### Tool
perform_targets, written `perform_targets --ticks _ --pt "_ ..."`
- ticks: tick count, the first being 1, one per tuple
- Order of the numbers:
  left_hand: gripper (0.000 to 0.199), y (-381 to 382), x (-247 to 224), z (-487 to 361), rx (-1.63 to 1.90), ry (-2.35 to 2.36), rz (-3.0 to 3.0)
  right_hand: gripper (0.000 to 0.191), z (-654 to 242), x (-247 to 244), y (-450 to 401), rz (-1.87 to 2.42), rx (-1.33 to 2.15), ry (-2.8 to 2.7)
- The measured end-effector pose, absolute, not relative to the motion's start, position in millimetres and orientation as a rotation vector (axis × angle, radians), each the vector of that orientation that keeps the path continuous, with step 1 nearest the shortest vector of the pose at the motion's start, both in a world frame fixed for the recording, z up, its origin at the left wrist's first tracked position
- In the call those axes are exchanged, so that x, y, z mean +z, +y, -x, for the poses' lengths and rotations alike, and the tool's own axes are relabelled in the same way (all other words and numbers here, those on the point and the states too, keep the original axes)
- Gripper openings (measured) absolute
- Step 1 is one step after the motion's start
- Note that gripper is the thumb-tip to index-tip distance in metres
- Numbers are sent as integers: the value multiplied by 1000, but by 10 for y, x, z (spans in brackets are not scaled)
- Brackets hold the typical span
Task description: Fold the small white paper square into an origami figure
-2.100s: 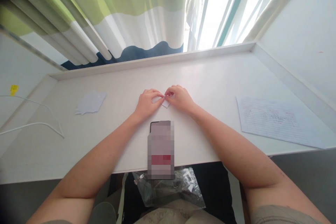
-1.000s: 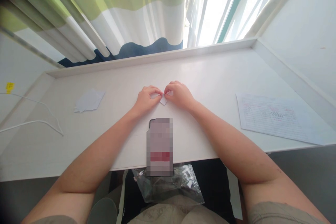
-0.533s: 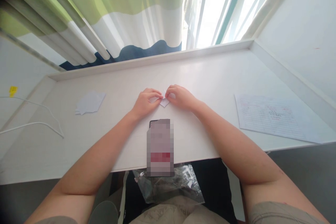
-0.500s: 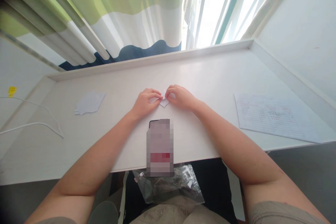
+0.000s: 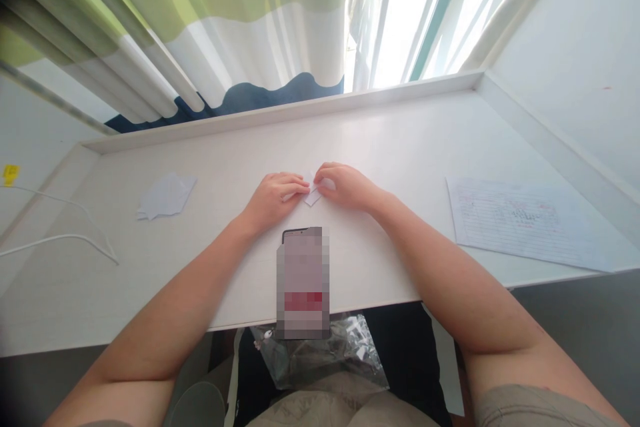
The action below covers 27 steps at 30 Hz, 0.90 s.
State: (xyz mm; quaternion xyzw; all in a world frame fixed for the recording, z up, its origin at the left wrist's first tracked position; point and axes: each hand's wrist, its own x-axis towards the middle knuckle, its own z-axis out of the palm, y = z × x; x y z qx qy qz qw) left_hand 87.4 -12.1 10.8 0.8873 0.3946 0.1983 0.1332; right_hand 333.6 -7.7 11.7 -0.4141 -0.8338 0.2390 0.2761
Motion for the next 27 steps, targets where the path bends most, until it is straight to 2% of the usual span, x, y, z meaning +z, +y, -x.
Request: perform_targets --ticks 13,27 --pt "27 -303 287 -800 400 1050 -2746 32 -3353 158 -127 1056 634 -2308" --pt "29 -380 350 -824 313 1121 -2727 21 -3298 192 -194 1197 436 -2384"
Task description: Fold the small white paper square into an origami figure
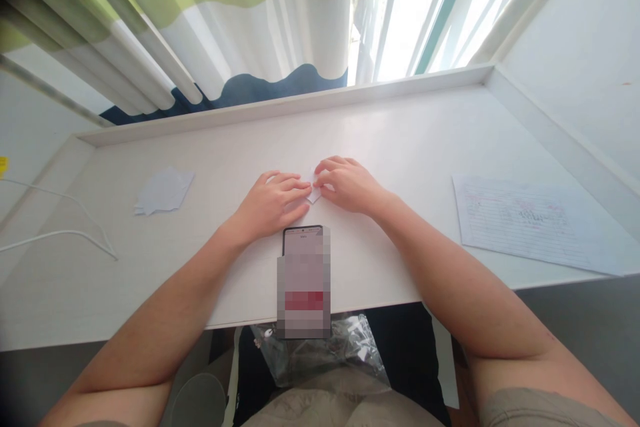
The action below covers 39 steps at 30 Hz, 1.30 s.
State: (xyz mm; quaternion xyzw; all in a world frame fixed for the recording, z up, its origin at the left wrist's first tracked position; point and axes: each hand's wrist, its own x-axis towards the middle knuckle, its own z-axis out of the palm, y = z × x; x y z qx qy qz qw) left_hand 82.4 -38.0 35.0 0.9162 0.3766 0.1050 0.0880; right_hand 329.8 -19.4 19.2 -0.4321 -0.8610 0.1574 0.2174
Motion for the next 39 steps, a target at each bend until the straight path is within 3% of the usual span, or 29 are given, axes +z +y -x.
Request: perform_targets --ticks 19,27,39 --pt "36 -421 350 -744 195 1121 -2956 18 -3307 202 -186 1250 373 -2385" --pt "30 -323 283 -679 385 1148 -2869 8 -3309 143 -166 1097 444 -2342" --pt "21 -293 284 -668 496 1086 -2747 17 -3330 98 -144 1033 570 -2347"
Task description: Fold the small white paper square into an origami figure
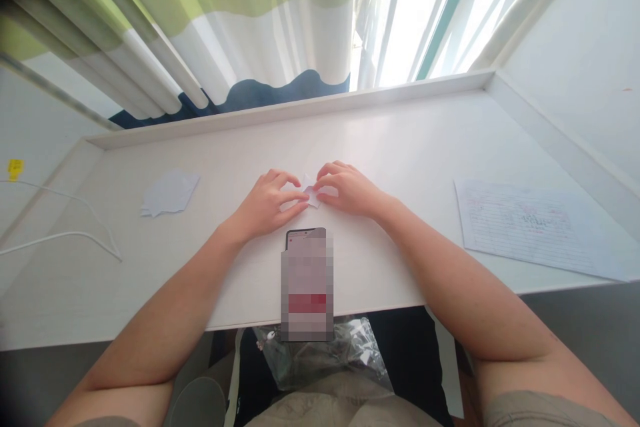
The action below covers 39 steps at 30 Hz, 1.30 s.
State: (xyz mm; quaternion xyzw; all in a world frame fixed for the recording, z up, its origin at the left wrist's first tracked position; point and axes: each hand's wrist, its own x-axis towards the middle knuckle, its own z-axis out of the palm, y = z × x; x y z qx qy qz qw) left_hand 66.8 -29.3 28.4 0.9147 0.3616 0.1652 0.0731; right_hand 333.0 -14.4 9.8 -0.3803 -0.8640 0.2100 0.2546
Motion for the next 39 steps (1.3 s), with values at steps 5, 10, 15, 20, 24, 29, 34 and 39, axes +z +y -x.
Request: perform_targets --ticks 5,10,15,20,24,29,34,39 --pt "22 -253 222 -697 512 1168 -2659 26 -3331 87 -139 1039 592 -2374" --pt "26 -230 184 -691 526 1228 -2558 34 -3340 109 -159 1059 631 -2397" --pt "23 -208 155 -678 573 1199 -2524 31 -3343 126 -153 1075 660 -2386" --pt "21 -168 118 -677 629 1182 -2507 26 -3341 113 -133 1075 662 -2365" --pt "22 -159 116 -687 644 1187 -2478 29 -3340 82 -122 1073 659 -2351" --pt "20 -179 125 -716 643 1227 -2446 30 -3315 54 -110 1086 652 -2333" --pt "15 -177 114 -731 652 1238 -2440 31 -3303 59 -101 1092 662 -2332" --pt "18 -144 79 -725 689 1236 -2410 24 -3314 66 -99 1072 663 -2311"
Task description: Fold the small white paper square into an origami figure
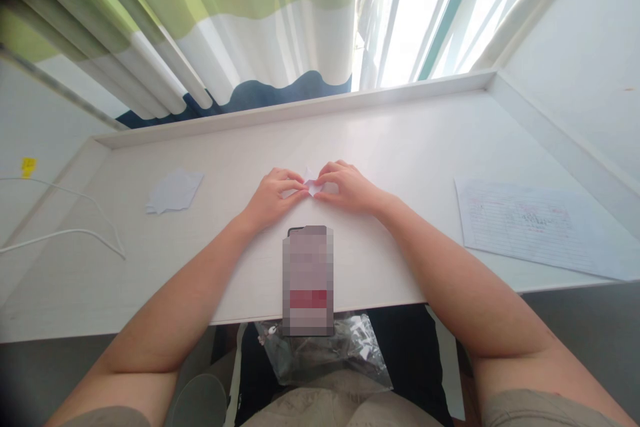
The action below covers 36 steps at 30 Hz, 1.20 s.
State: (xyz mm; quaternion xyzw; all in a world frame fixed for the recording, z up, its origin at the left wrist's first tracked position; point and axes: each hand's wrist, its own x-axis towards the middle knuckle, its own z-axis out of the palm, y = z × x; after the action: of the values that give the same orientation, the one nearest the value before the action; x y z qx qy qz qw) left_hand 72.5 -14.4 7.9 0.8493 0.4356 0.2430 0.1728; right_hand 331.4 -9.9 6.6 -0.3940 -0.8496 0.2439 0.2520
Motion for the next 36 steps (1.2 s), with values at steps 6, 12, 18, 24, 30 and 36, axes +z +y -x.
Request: perform_targets --ticks 6,12,18,24,30,36 --pt "21 -133 68 -719 755 1222 -2336 21 -3342 51 -84 1044 682 -2303" --pt "22 -156 116 -726 751 1237 -2294 24 -3331 36 -68 1031 646 -2293" --pt "22 -156 131 -740 770 1263 -2232 27 -3302 63 -92 972 622 -2293" --pt "21 -180 135 -764 761 1274 -2263 29 -3283 63 -86 948 621 -2323" --pt "16 -160 93 -764 761 1287 -2265 27 -3233 81 -83 1026 572 -2330" --pt "12 -154 71 -774 759 1312 -2290 25 -3187 92 -103 1068 556 -2318"
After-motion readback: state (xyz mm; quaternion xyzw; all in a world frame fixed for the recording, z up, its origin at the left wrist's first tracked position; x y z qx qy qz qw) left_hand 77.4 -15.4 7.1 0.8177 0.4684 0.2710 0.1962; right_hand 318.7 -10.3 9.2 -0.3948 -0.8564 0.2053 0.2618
